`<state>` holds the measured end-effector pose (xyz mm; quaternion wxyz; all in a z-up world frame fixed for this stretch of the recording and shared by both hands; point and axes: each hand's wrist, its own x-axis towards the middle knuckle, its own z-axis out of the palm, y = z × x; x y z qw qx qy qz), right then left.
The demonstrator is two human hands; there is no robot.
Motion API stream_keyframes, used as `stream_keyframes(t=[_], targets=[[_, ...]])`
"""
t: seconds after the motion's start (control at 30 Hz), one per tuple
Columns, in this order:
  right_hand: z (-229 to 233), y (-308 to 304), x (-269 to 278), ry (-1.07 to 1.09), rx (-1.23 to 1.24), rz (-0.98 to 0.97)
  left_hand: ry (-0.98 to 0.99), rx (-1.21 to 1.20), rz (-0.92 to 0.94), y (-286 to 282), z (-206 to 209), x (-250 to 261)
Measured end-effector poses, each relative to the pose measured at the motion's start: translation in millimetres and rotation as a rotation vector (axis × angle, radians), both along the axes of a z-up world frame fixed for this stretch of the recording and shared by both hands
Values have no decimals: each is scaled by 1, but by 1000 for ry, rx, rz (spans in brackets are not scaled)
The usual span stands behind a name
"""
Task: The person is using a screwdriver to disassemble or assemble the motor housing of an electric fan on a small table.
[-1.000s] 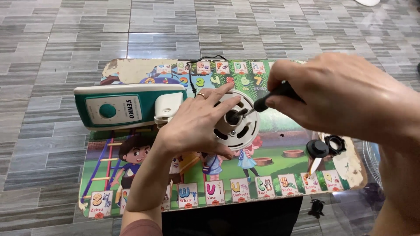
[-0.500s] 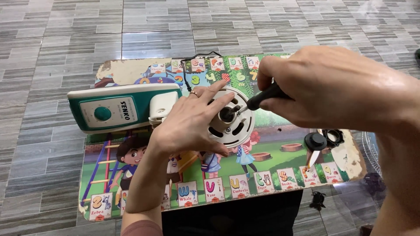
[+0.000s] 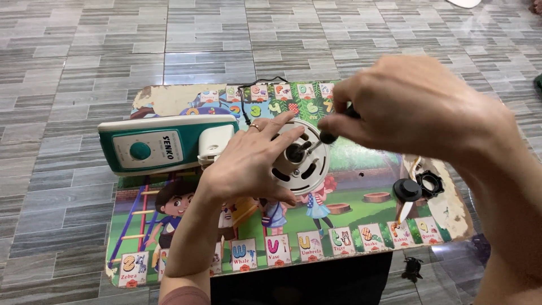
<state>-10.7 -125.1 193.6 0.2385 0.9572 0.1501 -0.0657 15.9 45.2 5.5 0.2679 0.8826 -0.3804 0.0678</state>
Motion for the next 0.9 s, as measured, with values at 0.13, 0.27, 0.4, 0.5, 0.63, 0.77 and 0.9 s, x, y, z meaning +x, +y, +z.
stream_keyframes(t=[0.13, 0.27, 0.4, 0.5, 0.63, 0.77, 0.9], targets=[[4, -6, -13, 26, 9, 36, -18, -31, -24, 1, -2, 2], [2, -9, -7, 43, -13, 17, 5, -28, -17, 0, -4, 3], [5, 9, -10, 48, 7, -69, -11, -10, -1, -3, -3, 4], [0, 2, -7, -10, -27, -49, -39, -7, -9, -2, -5, 3], [-7, -22, 0, -130, -10, 4, -4, 12, -7, 0, -2, 1], [-4, -24, -6, -95, 58, 53, 26, 35, -30, 2, 1, 3], [4, -17, -15, 63, 95, -43, 74, -179, -233, 25, -4, 19]])
